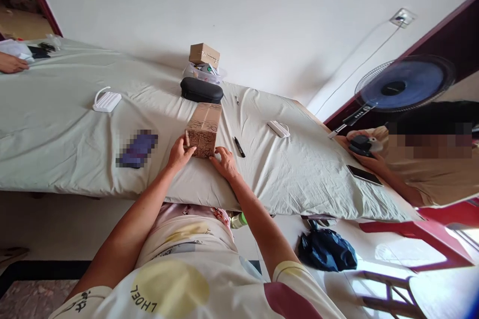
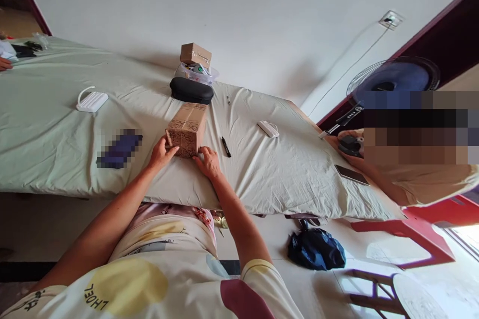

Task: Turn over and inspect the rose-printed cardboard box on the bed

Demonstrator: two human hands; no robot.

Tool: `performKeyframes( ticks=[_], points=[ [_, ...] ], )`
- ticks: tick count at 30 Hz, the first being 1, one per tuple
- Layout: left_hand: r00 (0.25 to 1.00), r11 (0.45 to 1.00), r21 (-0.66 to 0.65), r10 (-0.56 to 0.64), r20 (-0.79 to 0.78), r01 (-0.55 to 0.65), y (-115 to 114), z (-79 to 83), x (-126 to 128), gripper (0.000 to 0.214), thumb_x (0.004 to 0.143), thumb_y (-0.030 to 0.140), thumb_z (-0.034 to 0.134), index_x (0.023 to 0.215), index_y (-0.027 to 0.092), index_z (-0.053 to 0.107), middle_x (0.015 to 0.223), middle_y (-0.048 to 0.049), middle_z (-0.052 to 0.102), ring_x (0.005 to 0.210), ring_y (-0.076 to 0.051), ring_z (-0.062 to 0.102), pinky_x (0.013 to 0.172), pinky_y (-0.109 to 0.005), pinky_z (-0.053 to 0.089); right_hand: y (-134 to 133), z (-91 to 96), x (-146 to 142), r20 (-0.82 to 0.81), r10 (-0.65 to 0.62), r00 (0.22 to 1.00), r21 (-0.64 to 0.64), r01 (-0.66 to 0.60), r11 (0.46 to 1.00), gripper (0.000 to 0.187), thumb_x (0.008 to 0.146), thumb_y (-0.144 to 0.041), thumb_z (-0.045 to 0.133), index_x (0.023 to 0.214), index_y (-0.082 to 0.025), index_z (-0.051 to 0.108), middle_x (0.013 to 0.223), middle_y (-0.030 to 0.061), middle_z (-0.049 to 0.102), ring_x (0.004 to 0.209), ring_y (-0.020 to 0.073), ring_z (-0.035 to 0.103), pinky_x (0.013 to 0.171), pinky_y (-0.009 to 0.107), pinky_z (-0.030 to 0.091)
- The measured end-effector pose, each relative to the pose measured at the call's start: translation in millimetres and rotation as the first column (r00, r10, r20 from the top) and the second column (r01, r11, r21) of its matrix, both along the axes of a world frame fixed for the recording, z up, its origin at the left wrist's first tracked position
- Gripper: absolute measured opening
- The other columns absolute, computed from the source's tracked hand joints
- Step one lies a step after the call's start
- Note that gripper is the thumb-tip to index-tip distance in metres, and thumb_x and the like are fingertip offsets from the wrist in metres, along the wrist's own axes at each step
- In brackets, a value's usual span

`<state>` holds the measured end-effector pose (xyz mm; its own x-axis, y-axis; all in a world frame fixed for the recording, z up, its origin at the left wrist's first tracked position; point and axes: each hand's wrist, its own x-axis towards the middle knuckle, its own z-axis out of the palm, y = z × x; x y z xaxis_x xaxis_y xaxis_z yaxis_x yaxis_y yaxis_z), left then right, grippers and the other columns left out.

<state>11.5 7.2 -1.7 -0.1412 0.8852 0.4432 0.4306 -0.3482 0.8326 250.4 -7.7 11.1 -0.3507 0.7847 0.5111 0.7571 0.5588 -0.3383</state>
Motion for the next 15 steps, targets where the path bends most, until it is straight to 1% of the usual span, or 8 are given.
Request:
performKeyframes(
  ticks=[3,5,7,9,11,13,14,15],
  points=[
    [0.989,0.991,-0.089,-0.084,0.123,0.095,2.1,-2.4,0.1,0.036,0.086,0.040,0.072,0.112,0.021,0.058,0.107,-0.0094,0.077,0.098,-0.028,0.076,0.089,-0.041,0.063,-0.1,2.1,1.0,-0.221,0.016,0.975,0.150,0.018,0.989,0.020,0.102,-0.038,0.055,0.113,-0.022,0.060,0.126,0.0143,0.068,0.109,0.0247,0.068,0.093,0.042,0.059],
    [0.974,0.979,-0.125,-0.137,0.182,0.161,3.3,-4.4,0.8,0.036,0.087,0.044,0.072,0.112,0.021,0.058,0.107,-0.0097,0.078,0.096,-0.028,0.077,0.085,-0.041,0.064,-1.2,4.6,0.0,-0.288,0.037,0.957,0.232,0.032,0.972,0.020,0.103,-0.035,0.053,0.117,-0.023,0.060,0.127,0.0147,0.067,0.110,0.0242,0.068,0.091,0.042,0.061],
    [0.971,0.975,-0.131,-0.157,0.181,0.182,3.5,-5.7,1.1,0.037,0.088,0.048,0.072,0.110,0.021,0.059,0.107,-0.0105,0.079,0.096,-0.028,0.078,0.086,-0.042,0.064,-2.1,6.8,-1.5,-0.307,0.045,0.951,0.279,0.044,0.959,0.020,0.103,-0.033,0.052,0.119,-0.024,0.060,0.127,0.0150,0.067,0.113,0.0249,0.068,0.090,0.044,0.062],
    [0.982,0.983,-0.101,-0.141,0.129,0.155,2.7,-5.7,0.7,0.042,0.087,0.051,0.074,0.112,0.021,0.061,0.106,-0.0113,0.079,0.098,-0.029,0.077,0.090,-0.043,0.063,-2.0,8.3,-2.2,-0.313,0.044,0.949,0.294,0.053,0.954,0.020,0.104,-0.032,0.051,0.119,-0.024,0.062,0.126,0.0150,0.068,0.115,0.0254,0.068,0.093,0.046,0.062],
    [0.991,0.995,-0.027,-0.097,0.096,0.100,1.6,-4.4,-0.5,0.056,0.085,0.053,0.077,0.125,0.020,0.058,0.118,-0.0139,0.076,0.105,-0.029,0.076,0.096,-0.044,0.061,-0.8,9.2,-1.9,-0.321,0.043,0.946,0.299,0.058,0.952,0.021,0.104,-0.032,0.051,0.119,-0.024,0.063,0.124,0.0145,0.069,0.116,0.0257,0.068,0.095,0.047,0.062],
    [0.993,0.997,0.067,-0.037,0.108,0.030,1.1,-2.3,-2.3,0.080,0.083,0.054,0.079,0.147,0.020,0.045,0.138,-0.0182,0.067,0.117,-0.029,0.072,0.102,-0.043,0.059,0.7,10.1,-1.1,-0.332,0.054,0.942,0.312,0.055,0.948,0.022,0.105,-0.032,0.049,0.119,-0.024,0.064,0.123,0.0139,0.069,0.116,0.0254,0.069,0.097,0.047,0.063],
    [0.993,0.994,0.108,-0.008,0.116,-0.005,1.2,-1.1,-3.3,0.090,0.083,0.054,0.080,0.154,0.020,0.037,0.147,-0.0200,0.060,0.125,-0.029,0.068,0.105,-0.043,0.057,1.3,10.6,-0.8,-0.337,0.062,0.939,0.320,0.053,0.946,0.023,0.106,-0.032,0.048,0.119,-0.024,0.065,0.122,0.0137,0.070,0.115,0.0251,0.069,0.097,0.047,0.063],
    [0.993,0.989,0.143,0.013,0.113,-0.029,1.5,0.0,-4.3,0.095,0.083,0.054,0.080,0.158,0.020,0.031,0.152,-0.0213,0.055,0.131,-0.030,0.064,0.108,-0.043,0.055,1.9,11.3,-0.6,-0.342,0.067,0.937,0.328,0.052,0.943,0.024,0.106,-0.032,0.047,0.119,-0.024,0.066,0.121,0.0135,0.070,0.115,0.0248,0.070,0.097,0.046,0.063]
  ],
)
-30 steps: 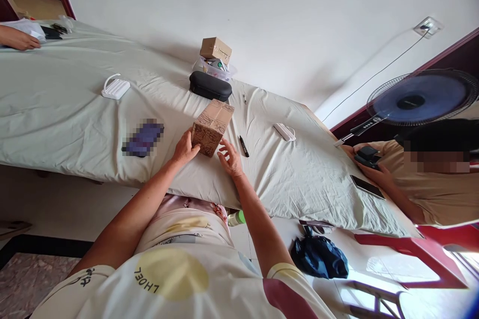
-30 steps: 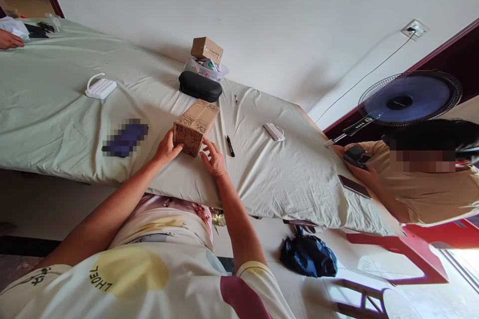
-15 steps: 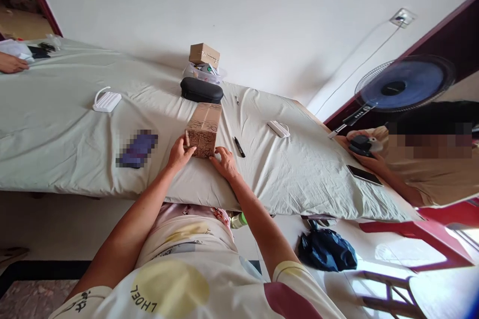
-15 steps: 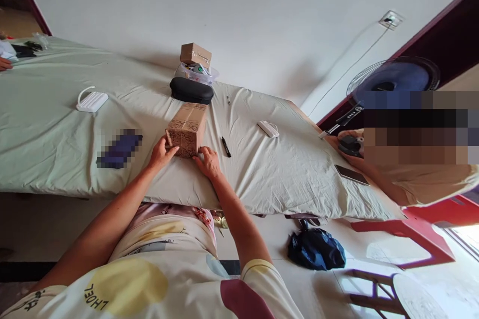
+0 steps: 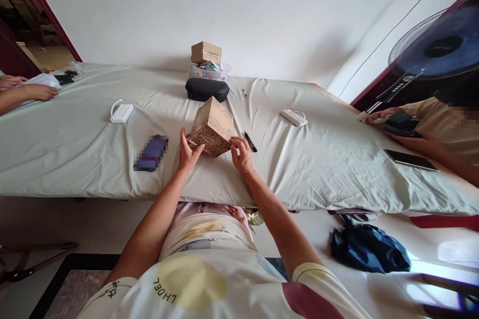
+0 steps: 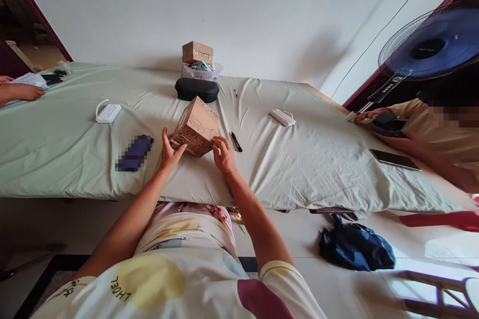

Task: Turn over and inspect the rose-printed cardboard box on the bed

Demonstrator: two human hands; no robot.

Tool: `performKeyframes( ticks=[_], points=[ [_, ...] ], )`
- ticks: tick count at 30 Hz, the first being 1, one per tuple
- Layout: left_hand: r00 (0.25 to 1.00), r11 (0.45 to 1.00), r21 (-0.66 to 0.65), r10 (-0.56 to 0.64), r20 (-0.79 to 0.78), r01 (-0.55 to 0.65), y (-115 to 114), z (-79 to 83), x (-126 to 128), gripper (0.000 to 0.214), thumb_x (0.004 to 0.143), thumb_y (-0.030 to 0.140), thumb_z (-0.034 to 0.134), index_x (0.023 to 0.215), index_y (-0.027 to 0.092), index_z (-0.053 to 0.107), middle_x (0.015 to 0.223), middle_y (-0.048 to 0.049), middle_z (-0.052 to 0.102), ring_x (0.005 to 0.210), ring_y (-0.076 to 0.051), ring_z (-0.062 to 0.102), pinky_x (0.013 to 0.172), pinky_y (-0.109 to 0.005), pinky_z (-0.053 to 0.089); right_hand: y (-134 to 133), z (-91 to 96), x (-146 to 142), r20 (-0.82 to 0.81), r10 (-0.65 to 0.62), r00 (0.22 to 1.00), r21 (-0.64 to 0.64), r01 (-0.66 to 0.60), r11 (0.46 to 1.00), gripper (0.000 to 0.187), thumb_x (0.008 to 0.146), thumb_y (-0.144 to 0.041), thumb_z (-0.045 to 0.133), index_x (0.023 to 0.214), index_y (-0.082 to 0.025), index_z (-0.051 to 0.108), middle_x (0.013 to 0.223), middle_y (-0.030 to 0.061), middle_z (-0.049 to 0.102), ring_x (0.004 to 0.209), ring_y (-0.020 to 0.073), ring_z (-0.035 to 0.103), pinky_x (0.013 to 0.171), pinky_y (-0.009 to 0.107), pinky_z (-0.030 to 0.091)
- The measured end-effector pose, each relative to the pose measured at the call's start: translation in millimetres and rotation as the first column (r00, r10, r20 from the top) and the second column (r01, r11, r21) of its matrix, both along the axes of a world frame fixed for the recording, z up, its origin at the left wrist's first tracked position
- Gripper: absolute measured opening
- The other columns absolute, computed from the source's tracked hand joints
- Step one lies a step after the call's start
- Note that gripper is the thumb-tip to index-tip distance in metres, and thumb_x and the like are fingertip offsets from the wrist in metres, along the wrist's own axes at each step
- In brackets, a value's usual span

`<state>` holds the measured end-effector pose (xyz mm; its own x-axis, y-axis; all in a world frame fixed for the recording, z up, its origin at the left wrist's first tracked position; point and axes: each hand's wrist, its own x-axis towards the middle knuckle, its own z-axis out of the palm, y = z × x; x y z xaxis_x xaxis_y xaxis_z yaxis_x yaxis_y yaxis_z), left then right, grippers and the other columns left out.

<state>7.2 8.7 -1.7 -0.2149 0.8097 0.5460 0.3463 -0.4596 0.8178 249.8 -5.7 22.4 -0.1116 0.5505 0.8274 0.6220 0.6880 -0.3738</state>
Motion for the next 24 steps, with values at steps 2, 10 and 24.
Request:
performKeyframes(
  ticks=[2,10,24],
  points=[
    [0.999,0.999,0.042,0.014,-0.038,-0.013,1.1,1.8,-1.7,0.090,0.086,0.055,0.076,0.157,0.020,0.034,0.154,-0.0214,0.052,0.138,-0.031,0.058,0.111,-0.043,0.053,1.1,1.4,0.2,-0.007,-0.001,1.000,0.007,0.001,1.000,0.025,0.107,-0.032,0.046,0.118,-0.024,0.067,0.120,0.0133,0.071,0.114,0.0243,0.070,0.097,0.045,0.063],
    [0.976,0.997,0.040,0.074,-0.204,-0.067,2.2,6.9,-4.1,0.047,0.095,0.045,0.067,0.133,0.020,0.055,0.136,-0.0170,0.064,0.131,-0.029,0.061,0.114,-0.044,0.049,5.2,4.4,-1.2,-0.082,0.014,0.997,0.041,-0.011,0.999,0.019,0.105,-0.033,0.054,0.113,-0.026,0.069,0.118,0.0111,0.073,0.108,0.0235,0.072,0.088,0.042,0.066],
    [0.936,0.935,-0.313,0.049,-0.349,-0.165,-3.4,20.1,1.9,0.026,0.092,0.027,0.069,0.115,0.019,0.062,0.119,-0.0146,0.073,0.116,-0.030,0.069,0.102,-0.041,0.052,18.5,-14.3,4.3,0.069,-0.064,0.996,-0.423,0.087,0.902,0.050,0.087,-0.037,0.063,0.135,-0.022,0.058,0.098,0.0082,0.077,0.091,0.0276,0.072,0.081,0.043,0.060]
  ],
)
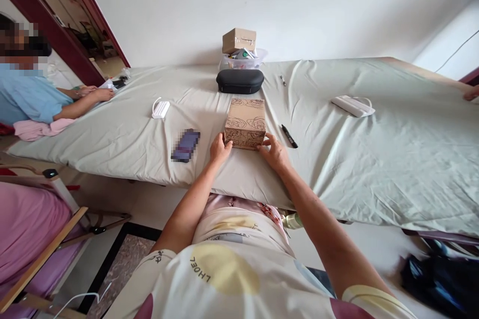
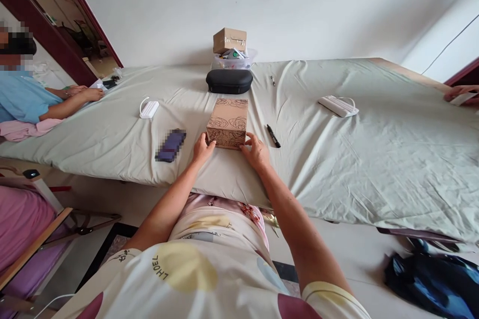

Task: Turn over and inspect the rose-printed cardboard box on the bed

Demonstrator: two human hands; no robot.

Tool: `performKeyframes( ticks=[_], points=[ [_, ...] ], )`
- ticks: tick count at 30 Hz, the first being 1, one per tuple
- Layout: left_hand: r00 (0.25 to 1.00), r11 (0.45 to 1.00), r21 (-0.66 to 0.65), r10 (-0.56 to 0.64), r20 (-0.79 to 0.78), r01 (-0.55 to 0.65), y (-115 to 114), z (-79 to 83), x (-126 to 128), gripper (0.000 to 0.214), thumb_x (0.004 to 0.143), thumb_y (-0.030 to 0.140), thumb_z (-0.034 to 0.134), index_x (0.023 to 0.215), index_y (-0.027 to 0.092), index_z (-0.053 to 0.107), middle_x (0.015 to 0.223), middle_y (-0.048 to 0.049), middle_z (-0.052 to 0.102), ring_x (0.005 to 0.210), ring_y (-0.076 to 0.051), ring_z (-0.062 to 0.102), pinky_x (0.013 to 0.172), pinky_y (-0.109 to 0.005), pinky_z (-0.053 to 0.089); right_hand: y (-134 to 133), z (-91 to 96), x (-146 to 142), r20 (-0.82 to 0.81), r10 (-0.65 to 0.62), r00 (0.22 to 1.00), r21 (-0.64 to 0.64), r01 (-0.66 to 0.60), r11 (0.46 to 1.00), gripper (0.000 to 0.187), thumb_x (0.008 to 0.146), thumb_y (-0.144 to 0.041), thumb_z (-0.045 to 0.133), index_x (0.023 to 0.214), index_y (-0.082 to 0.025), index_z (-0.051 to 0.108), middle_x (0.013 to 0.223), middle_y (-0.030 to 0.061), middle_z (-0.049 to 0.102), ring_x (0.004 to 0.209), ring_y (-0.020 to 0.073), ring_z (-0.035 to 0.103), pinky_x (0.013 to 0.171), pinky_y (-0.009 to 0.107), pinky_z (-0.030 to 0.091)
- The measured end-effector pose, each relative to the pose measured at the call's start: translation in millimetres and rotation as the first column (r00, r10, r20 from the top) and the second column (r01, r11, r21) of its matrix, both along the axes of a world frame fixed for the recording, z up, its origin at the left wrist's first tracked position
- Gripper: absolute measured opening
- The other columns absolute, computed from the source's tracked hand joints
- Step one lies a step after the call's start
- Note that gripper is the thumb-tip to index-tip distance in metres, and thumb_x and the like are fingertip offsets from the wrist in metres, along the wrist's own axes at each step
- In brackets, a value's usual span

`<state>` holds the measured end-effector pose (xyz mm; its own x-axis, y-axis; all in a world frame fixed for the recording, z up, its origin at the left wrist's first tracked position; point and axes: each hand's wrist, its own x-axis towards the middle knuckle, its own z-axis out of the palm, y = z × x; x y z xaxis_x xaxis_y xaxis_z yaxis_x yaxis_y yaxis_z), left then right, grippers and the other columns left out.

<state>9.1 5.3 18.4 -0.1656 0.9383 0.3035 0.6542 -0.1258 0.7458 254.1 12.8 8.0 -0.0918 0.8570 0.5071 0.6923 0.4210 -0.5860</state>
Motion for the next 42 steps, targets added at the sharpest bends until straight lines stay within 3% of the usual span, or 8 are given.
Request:
performKeyframes(
  ticks=[3,10,14,18,23,29,42],
  points=[
    [1.000,1.000,-0.007,0.009,0.008,-0.009,-0.7,2.0,0.4,0.022,0.092,0.024,0.068,0.113,0.019,0.063,0.113,-0.0131,0.074,0.111,-0.028,0.070,0.099,-0.040,0.053,-0.7,-0.8,1.9,0.035,0.015,0.999,-0.080,-0.012,0.997,0.056,0.086,-0.036,0.062,0.139,-0.022,0.055,0.093,0.0056,0.078,0.085,0.0271,0.072,0.078,0.041,0.058],
    [1.000,1.000,-0.022,-0.004,0.024,0.004,-1.1,3.2,0.7,0.025,0.093,0.023,0.067,0.117,0.019,0.064,0.117,-0.0134,0.075,0.113,-0.029,0.071,0.101,-0.040,0.052,1.4,-1.3,2.7,0.053,-0.007,0.999,-0.077,0.011,0.997,0.058,0.084,-0.035,0.060,0.139,-0.019,0.054,0.097,0.0086,0.077,0.089,0.0277,0.071,0.081,0.041,0.056],
    [1.000,0.999,-0.032,-0.015,0.026,0.016,-0.3,2.4,1.3,0.025,0.093,0.021,0.066,0.118,0.018,0.063,0.118,-0.0137,0.076,0.113,-0.028,0.071,0.100,-0.039,0.053,1.8,-0.2,5.5,0.171,-0.046,0.984,-0.070,0.059,0.996,0.031,0.085,-0.039,0.061,0.108,-0.019,0.066,0.103,0.0140,0.074,0.096,0.0300,0.069,0.088,0.044,0.055],
    [0.999,0.999,-0.051,-0.011,0.032,0.013,0.1,3.0,1.9,0.021,0.094,0.018,0.063,0.115,0.020,0.064,0.116,-0.0130,0.076,0.112,-0.028,0.072,0.100,-0.039,0.053,-0.5,2.6,7.3,0.253,-0.004,0.968,-0.037,0.014,0.999,0.017,0.088,-0.038,0.058,0.087,-0.023,0.064,0.097,0.0119,0.071,0.093,0.0283,0.067,0.085,0.040,0.054],
    [1.000,0.996,-0.083,0.013,0.021,-0.011,-0.1,3.7,2.7,0.016,0.096,0.018,0.060,0.112,0.019,0.064,0.113,-0.0144,0.076,0.111,-0.029,0.072,0.098,-0.040,0.054,-1.2,2.9,6.5,0.295,0.062,0.954,-0.022,-0.059,0.998,0.025,0.091,-0.047,0.059,0.082,-0.024,0.059,0.088,0.0097,0.067,0.087,0.0273,0.065,0.081,0.039,0.053],
    [0.998,0.998,-0.065,-0.009,0.069,0.013,0.0,-1.0,3.2,0.020,0.095,0.019,0.061,0.114,0.021,0.064,0.113,-0.0121,0.077,0.111,-0.027,0.072,0.098,-0.039,0.054,3.0,-2.3,7.3,0.297,0.018,0.955,-0.038,-0.007,0.999,0.034,0.092,-0.055,0.059,0.076,-0.026,0.053,0.084,0.0085,0.063,0.085,0.0278,0.063,0.080,0.041,0.051],
    [0.996,0.999,-0.048,-0.009,0.090,0.013,-2.5,-5.2,4.3,0.020,0.093,0.017,0.061,0.112,0.021,0.065,0.115,-0.0121,0.076,0.111,-0.027,0.072,0.100,-0.039,0.054,-4.7,5.8,8.2,0.231,0.055,0.971,-0.086,-0.036,0.996,0.040,0.095,-0.058,0.055,0.072,-0.026,0.049,0.082,0.0076,0.063,0.082,0.0256,0.063,0.074,0.037,0.051]
  ],
)
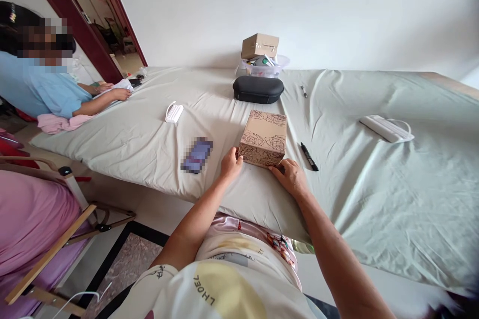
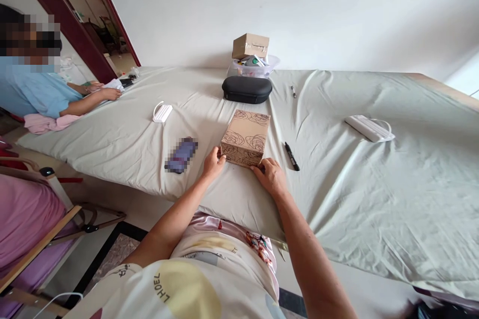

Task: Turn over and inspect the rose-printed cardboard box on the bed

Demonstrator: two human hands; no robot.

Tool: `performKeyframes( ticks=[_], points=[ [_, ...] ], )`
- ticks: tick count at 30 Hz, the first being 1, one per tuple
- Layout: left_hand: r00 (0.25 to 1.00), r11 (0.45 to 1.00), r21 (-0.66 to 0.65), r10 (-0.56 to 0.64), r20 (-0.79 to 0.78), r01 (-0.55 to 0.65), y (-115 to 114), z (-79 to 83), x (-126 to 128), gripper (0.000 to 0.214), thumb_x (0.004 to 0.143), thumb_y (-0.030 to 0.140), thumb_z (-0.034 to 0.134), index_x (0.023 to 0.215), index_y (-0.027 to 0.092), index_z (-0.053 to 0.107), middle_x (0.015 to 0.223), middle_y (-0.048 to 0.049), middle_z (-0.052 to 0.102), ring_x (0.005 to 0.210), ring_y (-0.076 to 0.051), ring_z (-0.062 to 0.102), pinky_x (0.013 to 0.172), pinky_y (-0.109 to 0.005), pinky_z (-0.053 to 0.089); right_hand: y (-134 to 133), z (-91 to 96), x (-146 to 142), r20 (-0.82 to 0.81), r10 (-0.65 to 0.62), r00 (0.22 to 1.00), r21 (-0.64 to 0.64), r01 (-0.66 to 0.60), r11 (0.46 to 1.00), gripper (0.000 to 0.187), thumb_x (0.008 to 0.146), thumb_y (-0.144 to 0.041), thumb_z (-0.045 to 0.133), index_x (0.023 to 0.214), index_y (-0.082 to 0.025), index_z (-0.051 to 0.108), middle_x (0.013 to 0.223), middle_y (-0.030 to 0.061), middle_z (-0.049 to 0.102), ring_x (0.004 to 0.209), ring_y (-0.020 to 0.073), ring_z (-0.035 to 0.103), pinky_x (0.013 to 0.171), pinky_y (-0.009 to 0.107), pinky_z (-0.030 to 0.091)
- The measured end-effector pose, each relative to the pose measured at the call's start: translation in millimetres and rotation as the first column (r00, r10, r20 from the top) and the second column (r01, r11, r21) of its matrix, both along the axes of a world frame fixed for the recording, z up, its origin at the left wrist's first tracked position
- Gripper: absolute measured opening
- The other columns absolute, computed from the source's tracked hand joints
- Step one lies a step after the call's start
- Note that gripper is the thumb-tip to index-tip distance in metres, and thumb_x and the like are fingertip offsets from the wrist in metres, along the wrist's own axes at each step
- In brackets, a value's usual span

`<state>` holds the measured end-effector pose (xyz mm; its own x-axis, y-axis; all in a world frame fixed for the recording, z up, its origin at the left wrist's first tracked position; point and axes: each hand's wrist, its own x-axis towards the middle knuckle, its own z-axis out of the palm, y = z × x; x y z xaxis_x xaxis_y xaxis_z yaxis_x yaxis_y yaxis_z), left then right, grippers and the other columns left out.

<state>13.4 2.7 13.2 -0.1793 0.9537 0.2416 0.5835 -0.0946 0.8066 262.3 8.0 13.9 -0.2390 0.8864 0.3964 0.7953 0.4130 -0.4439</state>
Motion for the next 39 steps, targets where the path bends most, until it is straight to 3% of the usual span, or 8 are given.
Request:
performKeyframes(
  ticks=[12,24,34,36,39],
  points=[
    [1.000,0.998,-0.049,0.028,0.008,-0.027,-1.6,5.8,-1.8,0.020,0.091,0.015,0.062,0.110,0.021,0.064,0.109,-0.0107,0.077,0.106,-0.025,0.073,0.096,-0.037,0.054,-0.6,-2.6,0.2,0.018,0.045,0.999,0.015,-0.045,0.999,0.032,0.096,-0.050,0.059,0.075,-0.025,0.058,0.085,0.0075,0.065,0.085,0.0258,0.063,0.079,0.038,0.052],
    [0.999,1.000,-0.011,0.028,-0.022,-0.028,-4.3,6.7,-3.4,0.014,0.091,0.019,0.060,0.105,0.021,0.060,0.107,-0.0114,0.076,0.105,-0.026,0.073,0.095,-0.038,0.054,-4.6,1.2,-2.9,0.015,0.047,0.999,-0.007,-0.046,0.999,0.021,0.095,-0.037,0.065,0.080,-0.023,0.060,0.089,0.0071,0.065,0.086,0.0233,0.063,0.081,0.033,0.050],
    [0.999,0.998,0.058,0.027,-0.022,-0.026,0.5,0.1,-8.0,0.013,0.091,0.019,0.060,0.104,0.020,0.062,0.101,-0.0100,0.075,0.100,-0.026,0.073,0.095,-0.039,0.056,-5.8,0.6,-2.3,-0.034,0.087,0.996,0.032,-0.086,0.996,0.024,0.099,-0.040,0.060,0.082,-0.023,0.062,0.087,0.0056,0.064,0.078,0.0202,0.061,0.072,0.031,0.047],
    [0.998,0.994,0.102,0.052,-0.021,-0.049,2.0,-3.4,-9.5,0.018,0.090,0.019,0.059,0.107,0.019,0.064,0.105,-0.0111,0.074,0.104,-0.028,0.072,0.098,-0.042,0.057,-7.3,0.4,-4.1,-0.027,0.129,0.991,0.073,-0.126,0.989,0.028,0.100,-0.044,0.059,0.083,-0.023,0.062,0.086,0.0050,0.064,0.074,0.0189,0.060,0.070,0.030,0.045],
    [0.993,0.975,0.185,0.118,0.032,-0.122,4.3,-9.8,-10.8,0.040,0.087,0.016,0.059,0.127,0.016,0.062,0.126,-0.0159,0.071,0.122,-0.030,0.068,0.109,-0.045,0.053,-12.6,1.6,-13.9,0.025,0.233,0.972,0.164,-0.234,0.958,0.034,0.103,-0.049,0.056,0.085,-0.021,0.064,0.086,0.0061,0.066,0.072,0.0183,0.060,0.070,0.030,0.045]
  ],
)
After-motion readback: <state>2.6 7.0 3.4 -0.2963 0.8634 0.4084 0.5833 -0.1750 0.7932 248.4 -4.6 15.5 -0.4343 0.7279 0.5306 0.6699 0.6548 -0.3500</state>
